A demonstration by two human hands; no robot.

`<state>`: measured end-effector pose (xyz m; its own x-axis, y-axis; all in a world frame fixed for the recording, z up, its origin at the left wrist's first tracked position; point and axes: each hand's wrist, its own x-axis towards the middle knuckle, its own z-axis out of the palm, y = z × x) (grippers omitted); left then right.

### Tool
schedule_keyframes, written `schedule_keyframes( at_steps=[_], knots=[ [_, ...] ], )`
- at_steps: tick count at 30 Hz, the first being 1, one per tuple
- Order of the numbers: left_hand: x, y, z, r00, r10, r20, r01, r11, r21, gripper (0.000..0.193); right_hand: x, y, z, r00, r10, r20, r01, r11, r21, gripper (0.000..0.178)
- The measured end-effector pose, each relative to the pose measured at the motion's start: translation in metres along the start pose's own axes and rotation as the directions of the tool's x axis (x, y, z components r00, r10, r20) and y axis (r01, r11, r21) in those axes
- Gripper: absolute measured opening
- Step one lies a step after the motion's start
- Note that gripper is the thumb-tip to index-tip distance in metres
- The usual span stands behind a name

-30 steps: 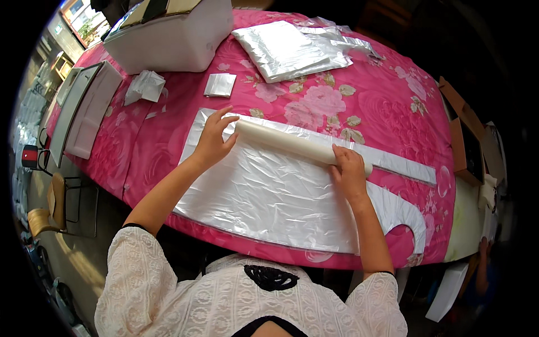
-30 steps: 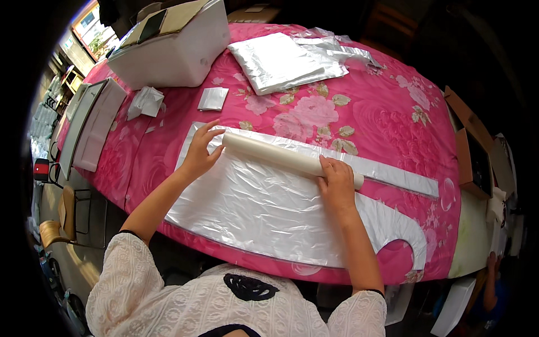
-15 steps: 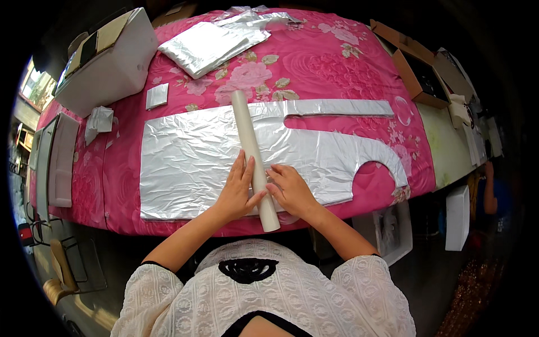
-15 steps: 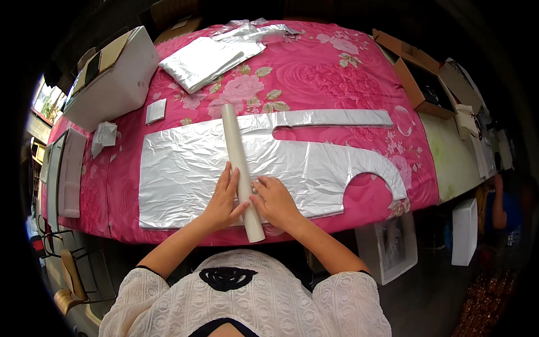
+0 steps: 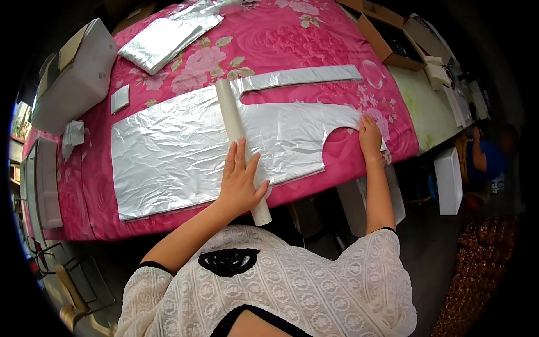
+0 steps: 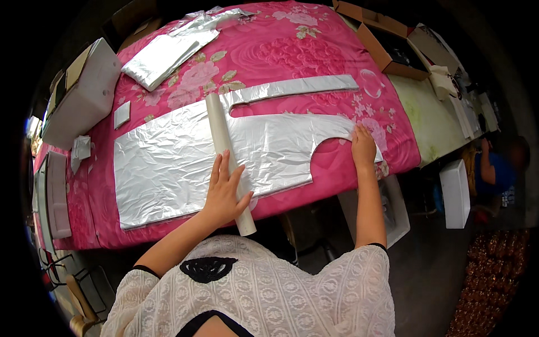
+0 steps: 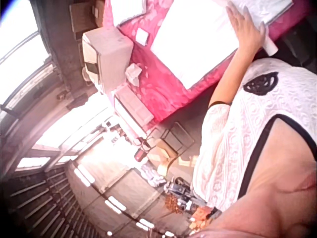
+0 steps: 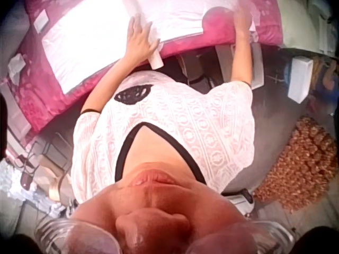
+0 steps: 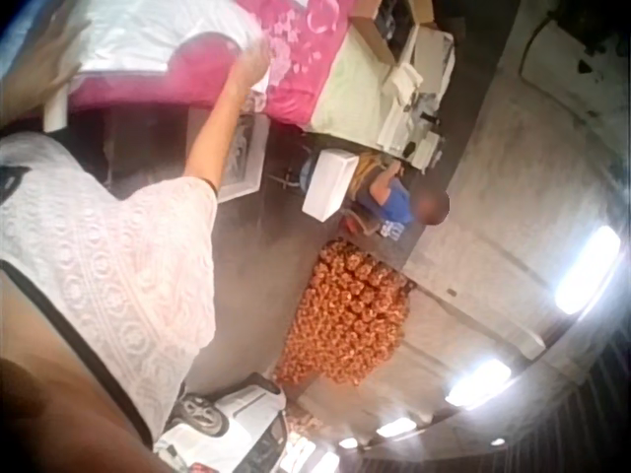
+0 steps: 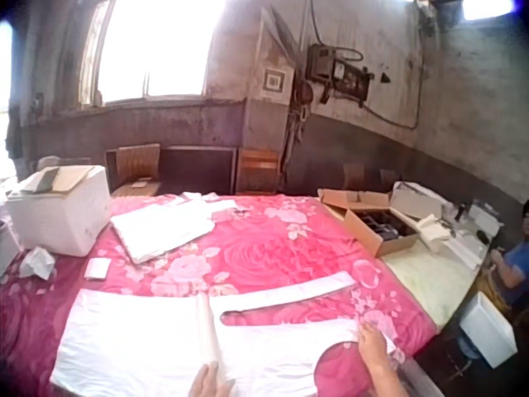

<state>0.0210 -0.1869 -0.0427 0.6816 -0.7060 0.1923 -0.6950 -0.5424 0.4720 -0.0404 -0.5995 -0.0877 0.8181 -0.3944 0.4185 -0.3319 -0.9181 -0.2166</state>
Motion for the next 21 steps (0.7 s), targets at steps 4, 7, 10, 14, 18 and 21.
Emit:
schedule_keyframes(
  at_steps=[4, 7, 10, 14, 18, 21],
  knots=[
    [0.001, 0.000, 0.003, 1.000, 0.002, 0.006, -0.002, 1.000, 0.019, 0.061, -0.004, -0.022, -0.016, 0.987, -0.038, -0.153, 0.040, 0.999, 0.012, 0.020],
    [0.001, 0.003, -0.003, 0.999, 0.025, -0.033, -0.029, 0.992, -0.123, 0.059, -0.003, -0.099, -0.043, 0.980, 0.005, -0.200, 0.045, 0.969, 0.244, 0.018],
    [0.006, 0.011, -0.018, 0.992, -0.116, 0.054, 0.122, 0.727, -0.676, 0.053, -0.026, -0.191, -0.054, 0.989, 0.044, 0.141, -0.129, 0.724, 0.678, 0.014],
    [0.010, -0.018, -0.047, 0.763, -0.085, 0.641, 0.637, -0.073, -0.768, 0.037, -0.063, -0.287, -0.086, 0.862, -0.402, 0.309, -0.051, 0.537, 0.842, 0.033],
    [-0.018, -0.105, -0.118, 0.681, -0.270, 0.680, 0.732, 0.244, -0.636, 0.017, -0.088, -0.294, -0.091, 0.855, -0.451, 0.254, 0.058, 0.571, 0.819, 0.032],
    [-0.069, -0.187, -0.168, 0.559, -0.548, 0.622, 0.806, 0.186, -0.562, 0.017, -0.104, -0.288, -0.087, 0.903, -0.320, 0.287, 0.085, 0.787, 0.611, 0.028]
  ],
)
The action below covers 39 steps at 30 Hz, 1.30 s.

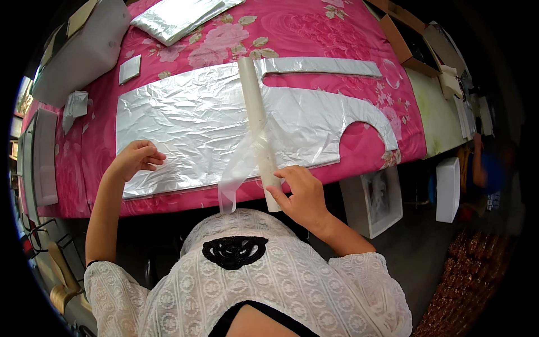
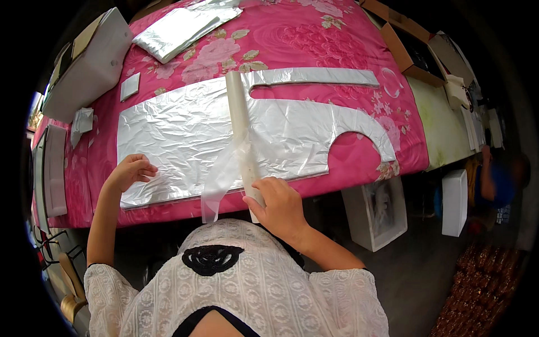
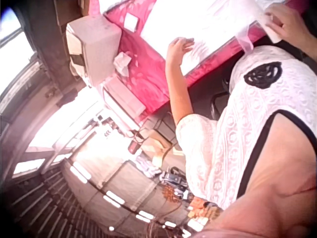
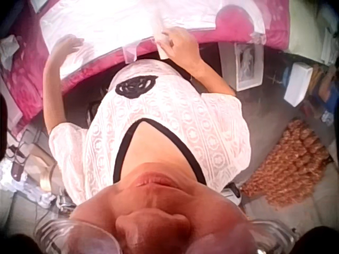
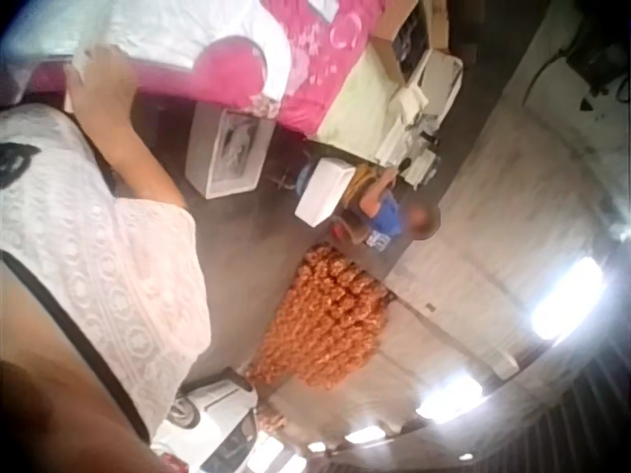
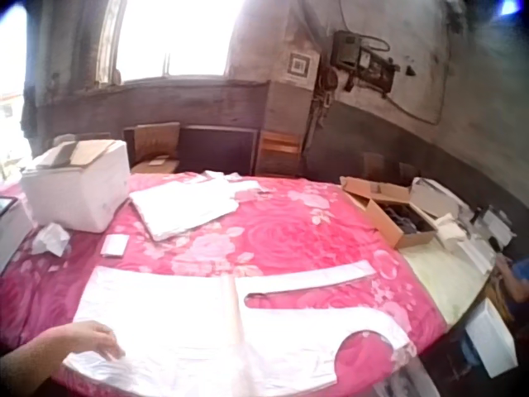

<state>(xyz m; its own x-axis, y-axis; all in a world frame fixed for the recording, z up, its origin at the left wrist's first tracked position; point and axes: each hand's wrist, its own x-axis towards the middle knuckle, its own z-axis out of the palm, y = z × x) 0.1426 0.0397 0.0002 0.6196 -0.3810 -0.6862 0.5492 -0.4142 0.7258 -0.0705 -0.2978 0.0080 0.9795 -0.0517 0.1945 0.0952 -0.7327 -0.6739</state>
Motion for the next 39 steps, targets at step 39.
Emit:
schedule_keyframes(
  at_steps=[39],
  knots=[
    [0.002, 0.010, 0.024, 0.509, 0.859, -0.057, -0.216, 0.191, 0.958, 0.029, -0.029, 0.008, 0.018, 0.756, 0.546, 0.361, -0.553, 0.828, -0.093, 0.048]
  ],
)
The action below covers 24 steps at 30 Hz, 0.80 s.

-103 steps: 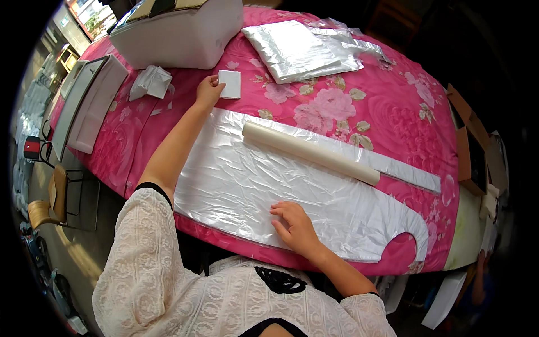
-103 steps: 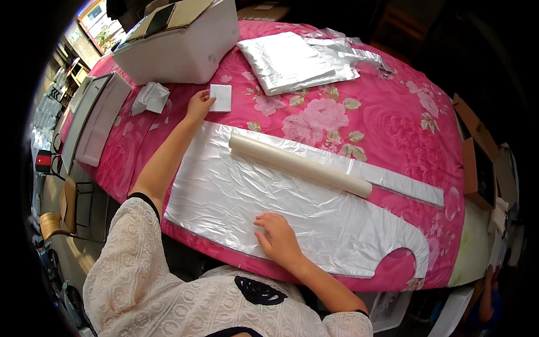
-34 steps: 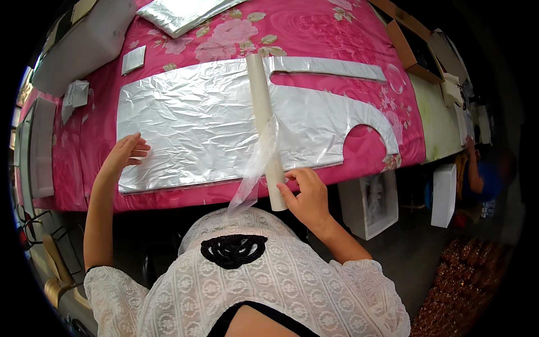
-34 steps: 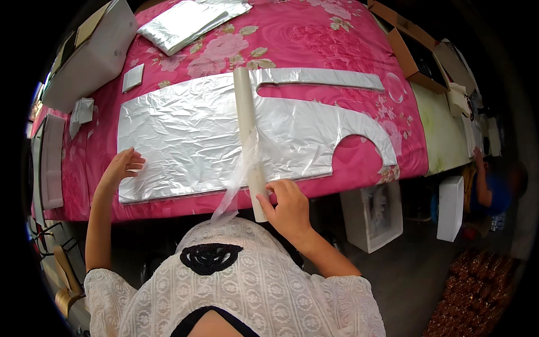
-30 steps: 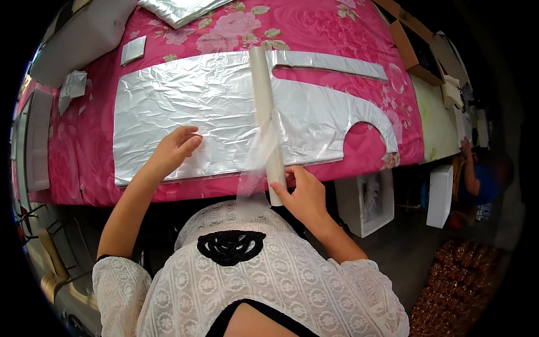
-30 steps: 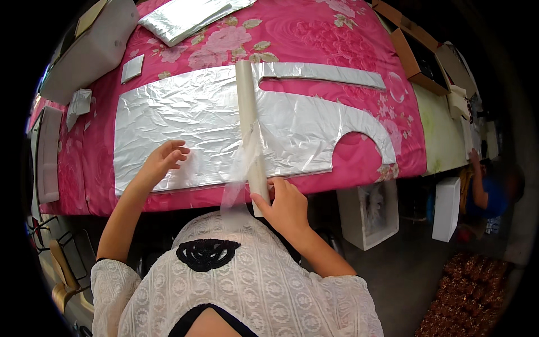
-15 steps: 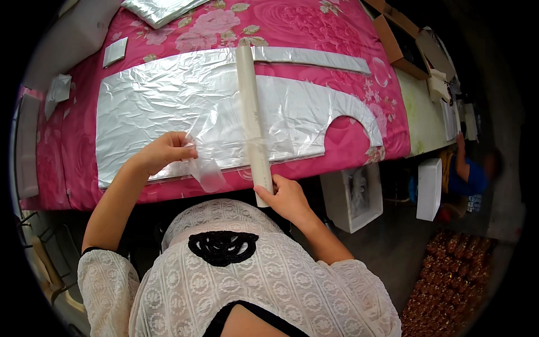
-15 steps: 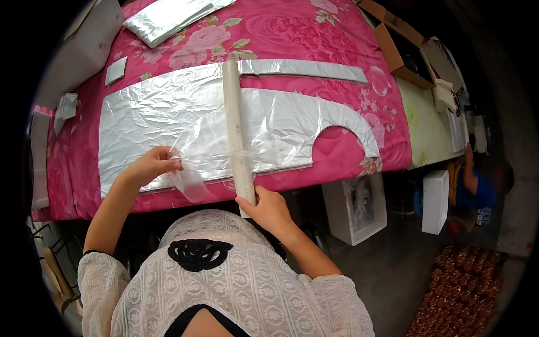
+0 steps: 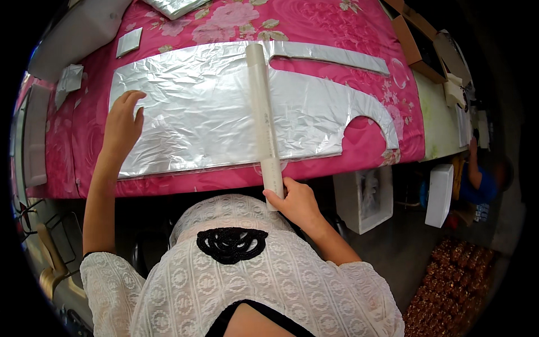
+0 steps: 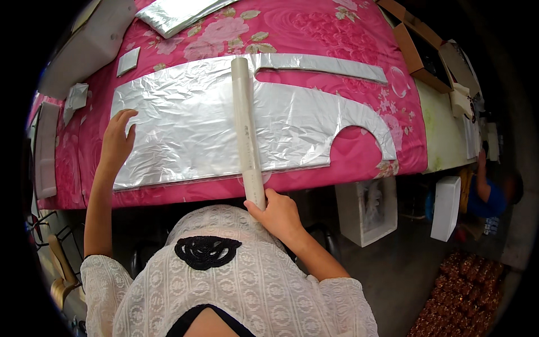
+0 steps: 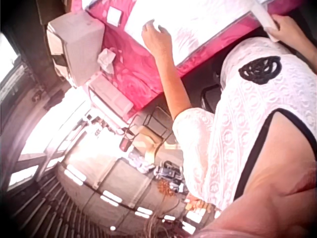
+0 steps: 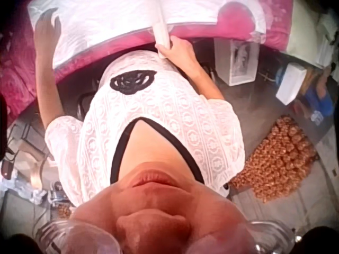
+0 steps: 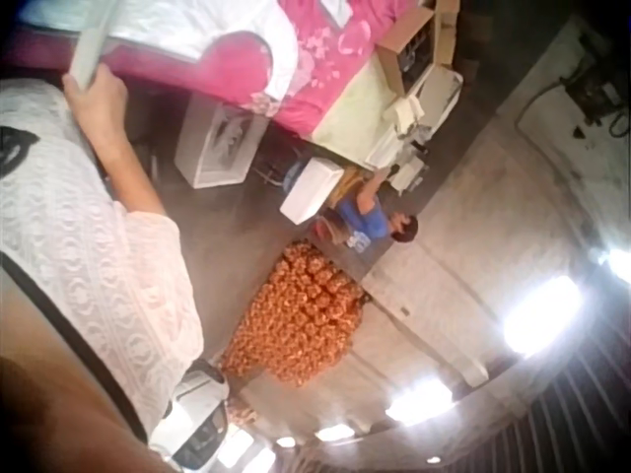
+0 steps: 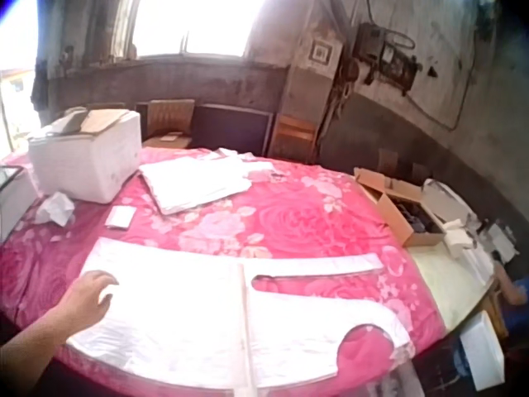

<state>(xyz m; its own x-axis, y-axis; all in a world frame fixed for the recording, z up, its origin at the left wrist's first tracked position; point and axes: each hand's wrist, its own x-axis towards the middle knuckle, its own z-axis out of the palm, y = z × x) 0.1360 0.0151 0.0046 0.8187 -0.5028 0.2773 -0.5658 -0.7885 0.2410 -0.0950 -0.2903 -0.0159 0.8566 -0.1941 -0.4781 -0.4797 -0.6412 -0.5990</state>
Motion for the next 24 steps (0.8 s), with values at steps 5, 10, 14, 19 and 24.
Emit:
schedule_keyframes(
  at_steps=[5, 10, 14, 19, 24],
  knots=[
    [0.007, 0.134, 0.085, 0.984, 0.173, -0.045, -0.176, 0.887, -0.428, 0.051, 0.005, -0.004, -0.001, 1.000, -0.005, 0.003, 0.005, 1.000, 0.024, 0.048],
    [0.007, 0.150, 0.135, 0.986, 0.167, 0.031, -0.151, 0.946, -0.286, 0.053, 0.004, -0.002, -0.003, 0.999, -0.003, 0.035, 0.002, 0.999, 0.036, 0.049],
    [0.006, 0.154, 0.137, 0.981, 0.183, 0.065, -0.168, 0.968, -0.187, 0.054, 0.020, -0.004, -0.022, 0.975, -0.070, 0.209, 0.077, 0.997, -0.028, 0.051],
    [0.006, 0.156, 0.135, 0.980, 0.175, 0.097, -0.156, 0.971, -0.179, 0.056, 0.118, -0.034, -0.049, 0.973, -0.228, -0.046, 0.228, 0.974, -0.004, 0.056],
    [0.006, 0.153, 0.133, 0.972, 0.170, 0.160, -0.139, 0.972, -0.191, 0.058, 0.224, -0.069, -0.067, 0.997, -0.068, 0.034, 0.046, 0.894, 0.447, 0.052]
  ],
)
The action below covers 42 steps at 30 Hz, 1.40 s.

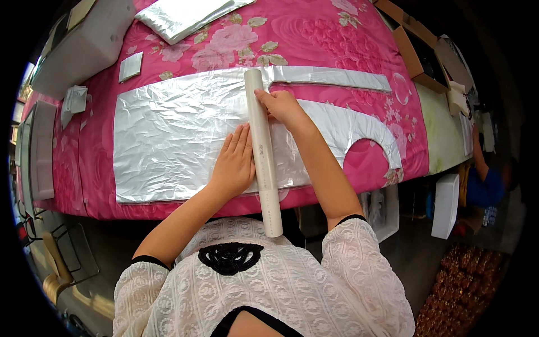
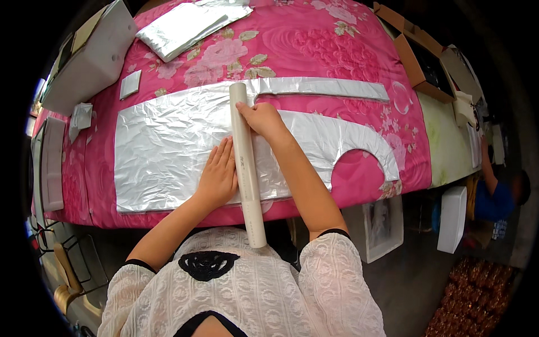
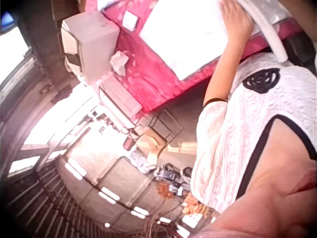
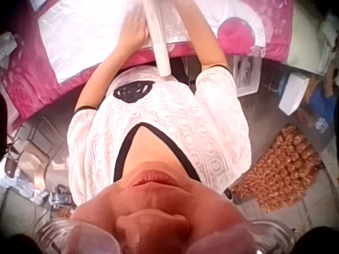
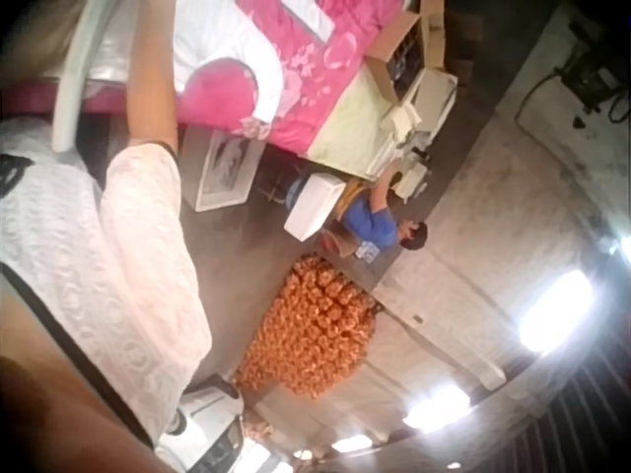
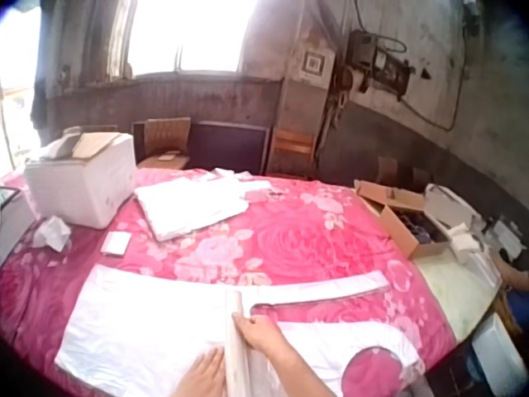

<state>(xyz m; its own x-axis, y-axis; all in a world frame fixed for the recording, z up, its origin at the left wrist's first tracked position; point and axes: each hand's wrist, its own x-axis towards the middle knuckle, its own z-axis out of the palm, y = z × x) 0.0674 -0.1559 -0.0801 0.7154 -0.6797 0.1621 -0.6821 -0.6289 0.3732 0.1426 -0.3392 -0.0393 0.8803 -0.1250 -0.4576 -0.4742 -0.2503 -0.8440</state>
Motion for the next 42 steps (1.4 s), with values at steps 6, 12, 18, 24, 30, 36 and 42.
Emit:
schedule_keyframes(
  at_steps=[6, 12, 18, 24, 30, 36, 42],
  knots=[
    [0.002, 0.002, 0.000, 1.000, -0.007, 0.025, 0.006, 1.000, 0.022, 0.059, 0.059, 0.011, -0.027, 0.994, 0.082, -0.067, 0.032, 0.365, 0.930, 0.037],
    [0.001, 0.001, 0.000, 1.000, 0.004, -0.002, -0.004, 0.999, 0.031, 0.058, 0.048, 0.014, -0.109, 0.939, -0.107, -0.327, 0.335, 0.067, 0.940, 0.039],
    [0.000, -0.002, 0.002, 0.999, -0.002, -0.036, 0.003, 0.999, 0.048, 0.058, -0.004, -0.076, 0.002, 0.767, -0.606, -0.210, 0.624, 0.629, 0.463, 0.041],
    [0.002, -0.009, 0.017, 0.989, 0.076, -0.128, -0.067, 0.995, 0.074, 0.062, -0.020, -0.079, 0.225, 0.702, -0.655, 0.279, 0.704, 0.698, -0.132, 0.065],
    [-0.001, -0.005, 0.008, 0.993, 0.067, -0.092, -0.072, 0.996, -0.051, 0.067, -0.056, -0.064, 0.269, 0.631, -0.557, 0.540, 0.700, 0.709, -0.087, 0.067],
    [-0.023, -0.026, -0.022, 0.977, 0.004, -0.212, -0.101, 0.887, -0.450, 0.067, -0.092, -0.023, 0.085, 0.385, -0.869, 0.310, 0.911, 0.305, -0.278, 0.042],
    [-0.084, -0.068, -0.081, 0.952, -0.143, -0.269, 0.048, 0.942, -0.331, 0.055, -0.105, 0.052, -0.028, 0.546, -0.638, 0.543, 0.777, 0.145, -0.612, 0.057]
  ],
)
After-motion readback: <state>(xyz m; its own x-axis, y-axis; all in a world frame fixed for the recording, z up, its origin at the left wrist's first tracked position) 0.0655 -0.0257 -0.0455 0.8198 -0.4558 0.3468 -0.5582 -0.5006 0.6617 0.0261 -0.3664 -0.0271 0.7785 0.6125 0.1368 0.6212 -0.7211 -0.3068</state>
